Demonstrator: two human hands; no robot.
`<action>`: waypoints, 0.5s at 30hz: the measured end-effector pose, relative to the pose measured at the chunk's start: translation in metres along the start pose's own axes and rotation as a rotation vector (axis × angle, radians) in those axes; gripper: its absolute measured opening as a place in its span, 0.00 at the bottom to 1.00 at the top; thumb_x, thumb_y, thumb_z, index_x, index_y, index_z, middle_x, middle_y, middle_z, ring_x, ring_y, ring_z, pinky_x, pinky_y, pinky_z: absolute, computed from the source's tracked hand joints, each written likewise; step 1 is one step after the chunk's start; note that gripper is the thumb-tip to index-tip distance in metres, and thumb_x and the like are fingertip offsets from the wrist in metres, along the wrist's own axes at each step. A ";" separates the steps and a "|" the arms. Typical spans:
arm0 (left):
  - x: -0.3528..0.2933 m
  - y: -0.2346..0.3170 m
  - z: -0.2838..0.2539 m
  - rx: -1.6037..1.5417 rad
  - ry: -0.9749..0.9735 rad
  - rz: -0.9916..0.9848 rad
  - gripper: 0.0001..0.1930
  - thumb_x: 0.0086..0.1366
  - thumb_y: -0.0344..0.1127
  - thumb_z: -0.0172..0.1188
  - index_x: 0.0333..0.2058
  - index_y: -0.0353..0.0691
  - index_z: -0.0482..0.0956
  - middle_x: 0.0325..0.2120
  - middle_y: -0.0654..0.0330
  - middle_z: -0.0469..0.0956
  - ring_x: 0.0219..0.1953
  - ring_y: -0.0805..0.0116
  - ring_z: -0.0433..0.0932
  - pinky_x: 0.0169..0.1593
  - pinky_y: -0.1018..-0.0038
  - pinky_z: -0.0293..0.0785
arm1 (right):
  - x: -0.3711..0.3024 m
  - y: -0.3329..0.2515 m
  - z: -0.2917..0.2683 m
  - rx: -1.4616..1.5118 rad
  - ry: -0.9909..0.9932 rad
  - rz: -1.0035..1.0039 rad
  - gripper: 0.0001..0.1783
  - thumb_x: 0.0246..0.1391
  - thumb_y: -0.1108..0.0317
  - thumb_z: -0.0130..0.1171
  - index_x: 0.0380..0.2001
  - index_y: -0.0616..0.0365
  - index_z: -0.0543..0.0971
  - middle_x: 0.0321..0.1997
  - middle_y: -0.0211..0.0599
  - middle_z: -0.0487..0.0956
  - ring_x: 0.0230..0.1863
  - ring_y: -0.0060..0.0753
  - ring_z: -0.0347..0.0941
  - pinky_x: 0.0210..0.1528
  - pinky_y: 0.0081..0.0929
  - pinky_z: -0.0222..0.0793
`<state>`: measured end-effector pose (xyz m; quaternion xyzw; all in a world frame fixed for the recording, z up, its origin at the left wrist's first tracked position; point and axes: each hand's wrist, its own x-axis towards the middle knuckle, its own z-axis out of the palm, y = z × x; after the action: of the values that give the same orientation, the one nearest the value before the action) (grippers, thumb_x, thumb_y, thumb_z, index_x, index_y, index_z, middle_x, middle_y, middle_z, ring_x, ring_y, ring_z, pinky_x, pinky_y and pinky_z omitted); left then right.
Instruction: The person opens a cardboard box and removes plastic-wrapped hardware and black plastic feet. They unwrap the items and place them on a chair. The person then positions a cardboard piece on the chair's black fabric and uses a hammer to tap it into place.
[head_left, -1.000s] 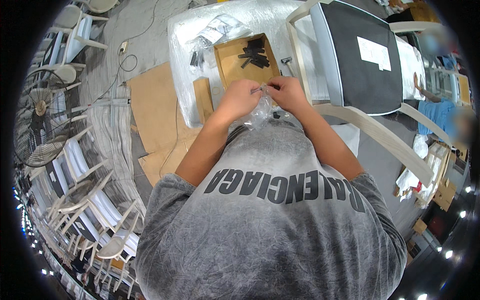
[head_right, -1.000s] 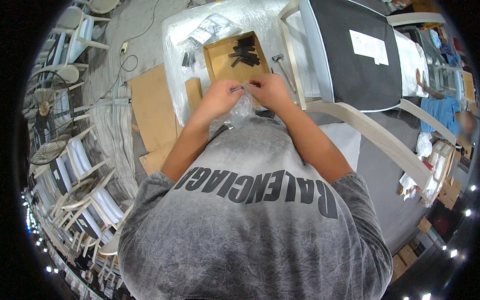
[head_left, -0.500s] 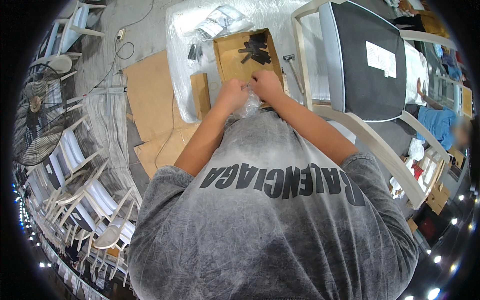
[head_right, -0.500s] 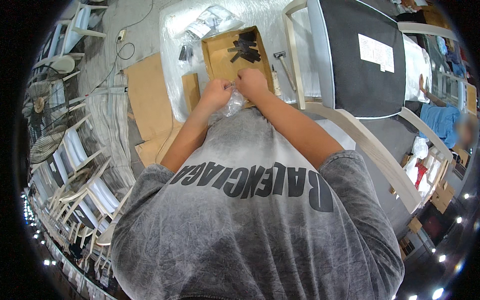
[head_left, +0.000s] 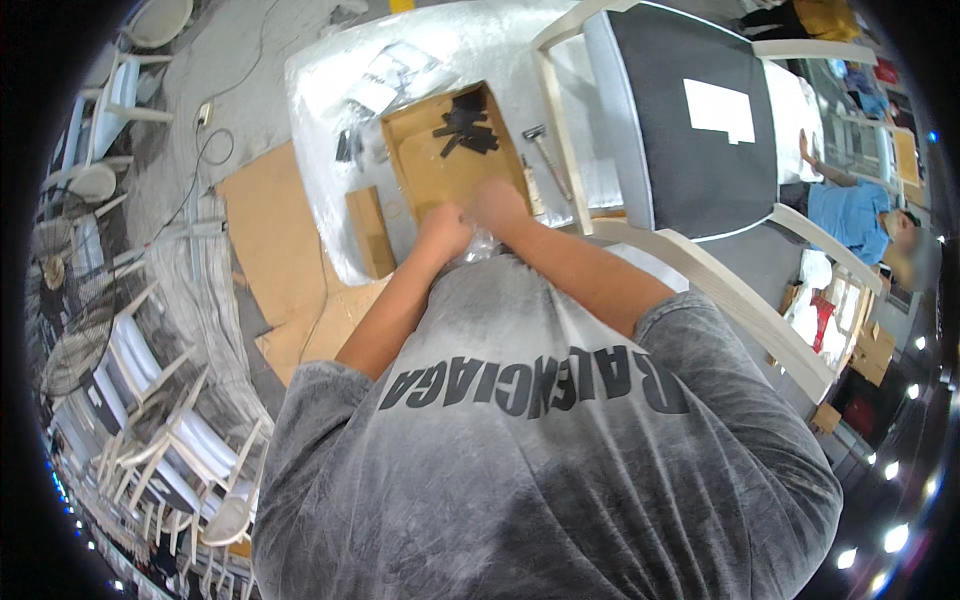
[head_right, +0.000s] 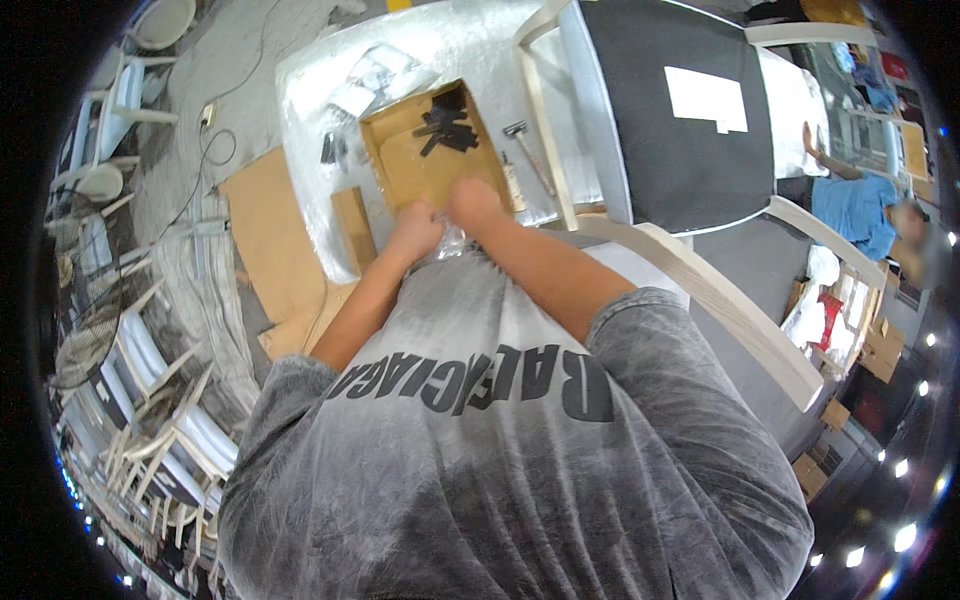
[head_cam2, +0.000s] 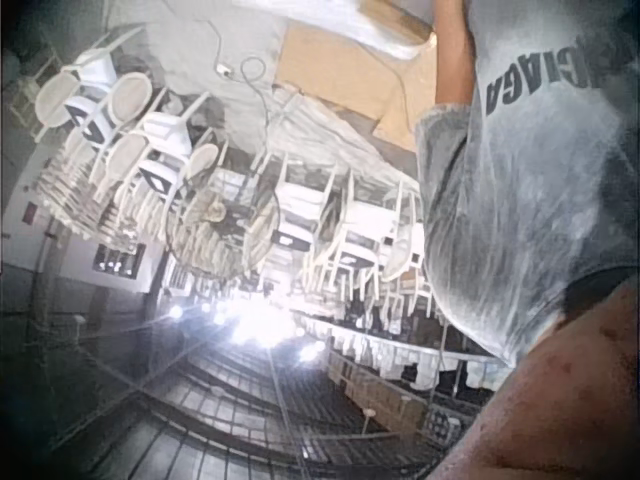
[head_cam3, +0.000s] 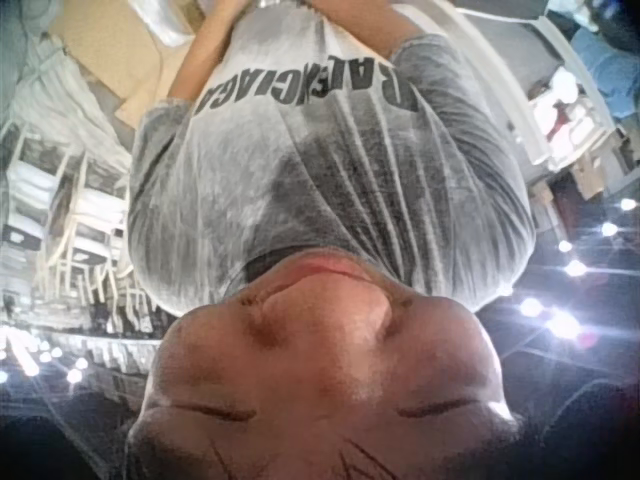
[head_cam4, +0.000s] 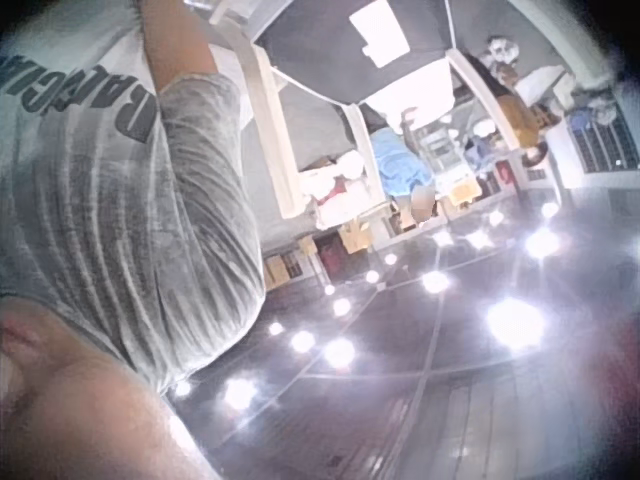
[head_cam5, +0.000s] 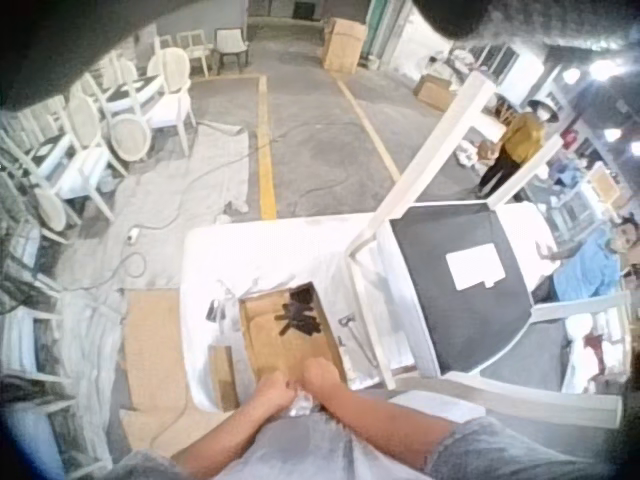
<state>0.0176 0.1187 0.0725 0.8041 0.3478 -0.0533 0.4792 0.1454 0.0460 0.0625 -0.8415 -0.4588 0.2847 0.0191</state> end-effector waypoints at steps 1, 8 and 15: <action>-0.002 0.004 -0.003 0.006 -0.039 -0.018 0.12 0.55 0.35 0.57 0.26 0.29 0.80 0.26 0.36 0.78 0.31 0.38 0.79 0.38 0.51 0.73 | 0.001 0.006 0.007 -0.031 0.004 -0.024 0.10 0.49 0.67 0.58 0.30 0.59 0.85 0.34 0.53 0.83 0.40 0.57 0.82 0.43 0.48 0.78; -0.009 0.012 -0.009 0.046 -0.144 -0.154 0.12 0.57 0.36 0.58 0.32 0.35 0.85 0.32 0.37 0.80 0.39 0.40 0.81 0.44 0.54 0.76 | -0.002 0.001 0.014 -0.022 -0.057 0.002 0.10 0.48 0.66 0.59 0.29 0.59 0.85 0.34 0.53 0.84 0.40 0.56 0.82 0.44 0.47 0.79; 0.007 0.010 0.000 0.019 -0.174 -0.208 0.15 0.59 0.38 0.56 0.40 0.36 0.84 0.38 0.38 0.81 0.43 0.40 0.80 0.47 0.55 0.76 | 0.001 0.020 0.008 0.135 0.057 0.089 0.12 0.48 0.64 0.60 0.32 0.58 0.84 0.36 0.53 0.83 0.41 0.58 0.80 0.46 0.48 0.77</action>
<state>0.0289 0.1192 0.0774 0.7607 0.3859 -0.1754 0.4916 0.1568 0.0338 0.0492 -0.8656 -0.4001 0.2913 0.0762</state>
